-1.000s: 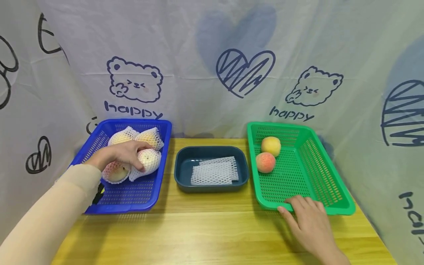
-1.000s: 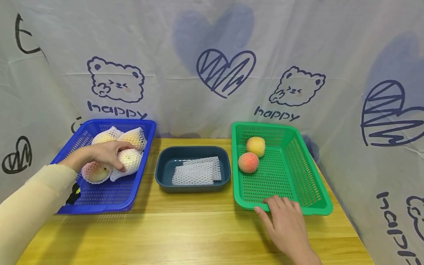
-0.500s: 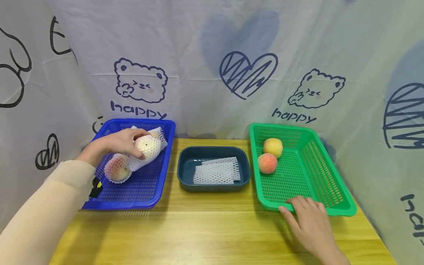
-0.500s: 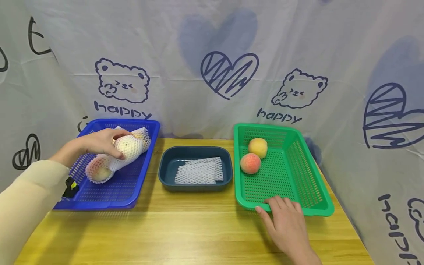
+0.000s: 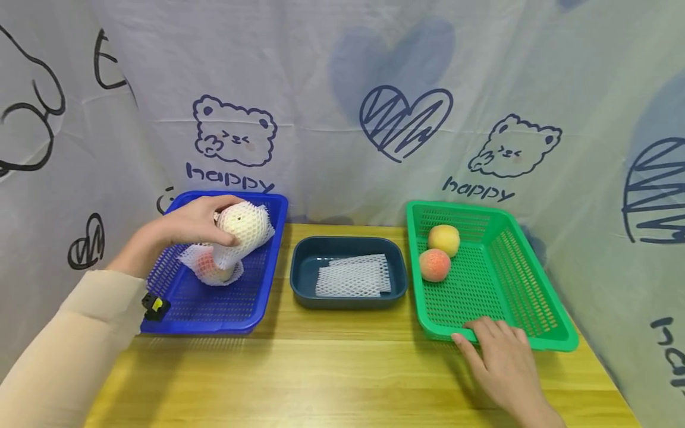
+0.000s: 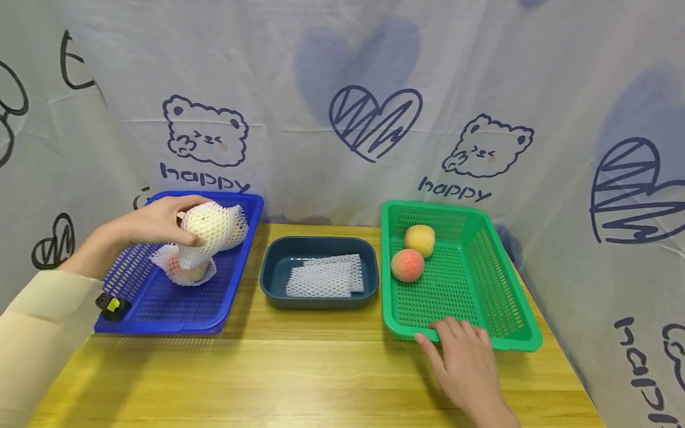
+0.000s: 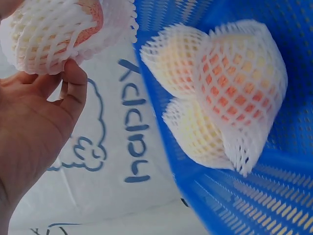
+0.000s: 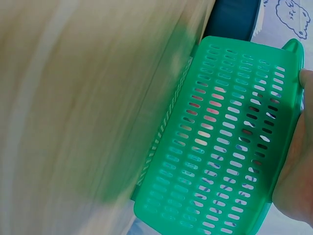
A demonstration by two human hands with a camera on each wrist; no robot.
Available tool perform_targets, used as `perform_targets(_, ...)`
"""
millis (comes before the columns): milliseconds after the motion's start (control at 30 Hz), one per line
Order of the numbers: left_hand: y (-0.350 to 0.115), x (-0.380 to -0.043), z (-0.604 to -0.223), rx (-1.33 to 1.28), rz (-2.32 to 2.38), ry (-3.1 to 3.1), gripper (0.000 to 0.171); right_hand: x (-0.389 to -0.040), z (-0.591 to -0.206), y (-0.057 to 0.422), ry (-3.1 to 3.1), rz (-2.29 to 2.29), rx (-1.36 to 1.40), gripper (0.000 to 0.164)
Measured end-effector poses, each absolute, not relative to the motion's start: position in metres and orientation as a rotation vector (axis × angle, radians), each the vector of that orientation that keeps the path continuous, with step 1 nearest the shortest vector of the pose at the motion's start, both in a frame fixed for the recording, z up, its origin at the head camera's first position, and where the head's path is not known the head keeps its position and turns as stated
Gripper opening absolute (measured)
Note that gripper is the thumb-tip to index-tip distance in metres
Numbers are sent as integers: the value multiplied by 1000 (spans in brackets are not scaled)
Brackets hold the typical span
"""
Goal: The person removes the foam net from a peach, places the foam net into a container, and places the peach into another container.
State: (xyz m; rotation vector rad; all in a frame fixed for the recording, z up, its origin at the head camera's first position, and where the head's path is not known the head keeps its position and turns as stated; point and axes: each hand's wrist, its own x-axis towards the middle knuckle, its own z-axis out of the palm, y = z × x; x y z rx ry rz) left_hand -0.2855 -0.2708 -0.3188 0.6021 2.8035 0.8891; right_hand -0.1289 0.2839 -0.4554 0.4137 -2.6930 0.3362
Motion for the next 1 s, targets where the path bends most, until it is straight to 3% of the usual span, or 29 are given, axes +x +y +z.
perform_targets(367,-246,-250,-314,728,906,2895,86,-129,-458,284,-2695,339,408,30)
perform_targets(733,-216,-220,-328,1021,1158,2825,78,-129,-459,283,-2689,340,411,31)
perform_targets(1000,-189,-200,-342,1176,1254,2713,84,-129,-458,284,-2680,325,408,31)
